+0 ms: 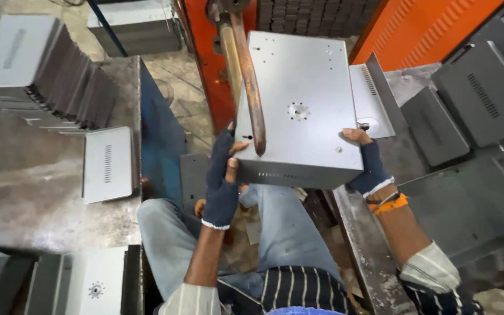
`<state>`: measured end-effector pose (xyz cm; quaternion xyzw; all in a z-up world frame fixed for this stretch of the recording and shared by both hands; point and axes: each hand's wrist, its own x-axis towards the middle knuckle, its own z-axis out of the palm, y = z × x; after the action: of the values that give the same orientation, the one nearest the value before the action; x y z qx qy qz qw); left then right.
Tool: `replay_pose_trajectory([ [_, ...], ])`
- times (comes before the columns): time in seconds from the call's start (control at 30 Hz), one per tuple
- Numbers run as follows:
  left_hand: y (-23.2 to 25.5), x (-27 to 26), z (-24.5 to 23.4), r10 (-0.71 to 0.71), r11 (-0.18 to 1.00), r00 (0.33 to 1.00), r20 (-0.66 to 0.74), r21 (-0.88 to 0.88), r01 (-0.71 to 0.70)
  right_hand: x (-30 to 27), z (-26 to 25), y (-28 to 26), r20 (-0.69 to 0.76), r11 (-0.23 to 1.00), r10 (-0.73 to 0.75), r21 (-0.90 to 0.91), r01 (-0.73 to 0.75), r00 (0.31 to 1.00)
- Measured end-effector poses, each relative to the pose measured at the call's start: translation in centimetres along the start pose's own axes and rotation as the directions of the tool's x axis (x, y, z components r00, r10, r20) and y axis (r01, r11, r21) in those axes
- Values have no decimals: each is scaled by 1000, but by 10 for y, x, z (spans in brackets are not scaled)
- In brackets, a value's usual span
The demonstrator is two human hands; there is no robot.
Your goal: The person sits at a pedestal spot welding machine and welds seams on sheet metal enclosure parts, with sparks flying as the copper arms clamp each part. They reposition and turn the parts to weld different edges, then stack the welded boxes on the work table.
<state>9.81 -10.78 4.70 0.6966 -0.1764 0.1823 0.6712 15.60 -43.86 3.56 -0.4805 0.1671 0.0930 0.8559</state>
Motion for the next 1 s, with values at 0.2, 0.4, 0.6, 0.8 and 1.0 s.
replay_pose_trajectory([
  [0.2, -35, 6, 14, 176, 984, 969, -171, 66, -167, 30, -32, 3, 92, 989, -63, -128, 75, 994],
  [0.4, -20, 1, 21, -72, 985, 985, -155, -163, 47, 30, -16, 9, 35, 994, -100, -43, 101, 994],
  [0.6, -44, 1, 41, 58, 987, 937, -345, -124, -107, -7, 37, -5, 57, 987, -123, 106, 117, 991],
  [0.8, -33, 1, 42, 3, 980, 948, -319, -186, -65, 31, -23, 20, -33, 965, -257, 46, 259, 966],
  [1.0, -68, -22, 44, -380, 886, 868, -321, -395, 242, 20, -5, 6, 40, 988, -147, 54, 145, 988],
])
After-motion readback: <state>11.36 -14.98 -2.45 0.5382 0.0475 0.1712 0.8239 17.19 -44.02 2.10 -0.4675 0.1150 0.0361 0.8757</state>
